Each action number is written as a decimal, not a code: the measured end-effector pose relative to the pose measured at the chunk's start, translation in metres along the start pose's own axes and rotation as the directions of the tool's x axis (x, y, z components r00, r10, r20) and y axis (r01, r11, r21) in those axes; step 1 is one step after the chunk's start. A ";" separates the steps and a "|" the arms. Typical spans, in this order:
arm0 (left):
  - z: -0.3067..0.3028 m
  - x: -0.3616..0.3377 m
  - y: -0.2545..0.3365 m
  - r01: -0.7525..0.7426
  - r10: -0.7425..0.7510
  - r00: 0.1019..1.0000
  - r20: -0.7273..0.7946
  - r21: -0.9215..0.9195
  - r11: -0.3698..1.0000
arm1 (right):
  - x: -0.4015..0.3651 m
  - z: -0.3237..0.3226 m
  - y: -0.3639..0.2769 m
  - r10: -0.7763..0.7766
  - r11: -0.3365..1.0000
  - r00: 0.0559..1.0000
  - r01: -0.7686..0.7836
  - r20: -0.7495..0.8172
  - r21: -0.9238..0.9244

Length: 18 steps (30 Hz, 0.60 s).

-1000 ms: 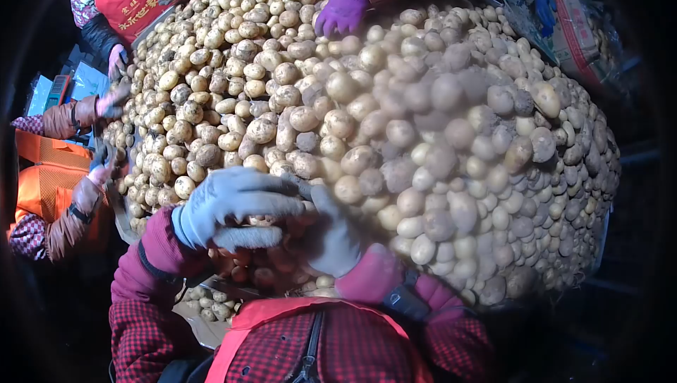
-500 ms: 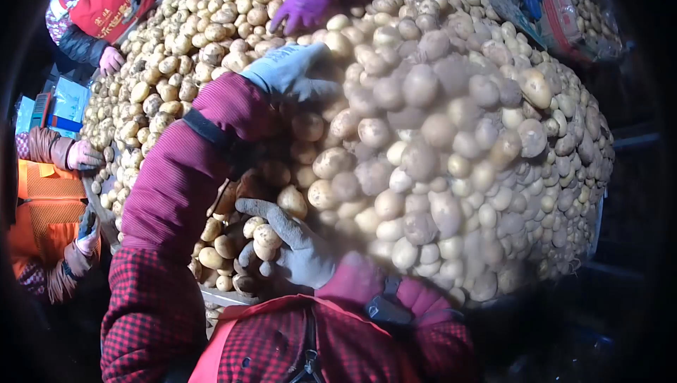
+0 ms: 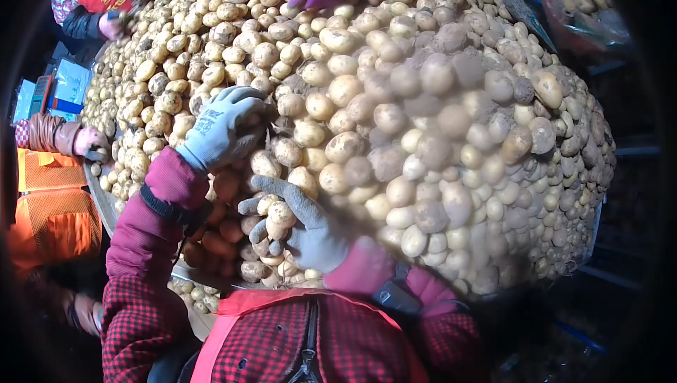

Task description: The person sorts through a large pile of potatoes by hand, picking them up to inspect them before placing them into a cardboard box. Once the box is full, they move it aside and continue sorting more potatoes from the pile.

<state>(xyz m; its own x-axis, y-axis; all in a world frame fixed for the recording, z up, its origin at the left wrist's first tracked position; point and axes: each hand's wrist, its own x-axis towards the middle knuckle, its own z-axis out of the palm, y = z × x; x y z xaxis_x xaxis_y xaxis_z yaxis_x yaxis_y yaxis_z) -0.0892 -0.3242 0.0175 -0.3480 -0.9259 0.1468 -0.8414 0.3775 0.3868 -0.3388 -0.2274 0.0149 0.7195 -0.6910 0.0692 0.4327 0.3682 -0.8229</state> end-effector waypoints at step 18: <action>-0.061 -0.013 -0.010 -0.034 0.107 0.956 -0.274 0.258 0.965 | 0.001 0.006 -0.012 0.283 0.928 0.959 -0.273 -0.006 0.254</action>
<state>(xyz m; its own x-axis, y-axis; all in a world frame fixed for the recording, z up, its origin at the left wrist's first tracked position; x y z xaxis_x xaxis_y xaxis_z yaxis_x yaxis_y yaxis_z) -0.0511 -0.3163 0.0669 -0.3093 -0.8477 0.4309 -0.9073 0.3988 0.1332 -0.3395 -0.2287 0.0281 0.8092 -0.5623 -0.1705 0.3435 0.6881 -0.6392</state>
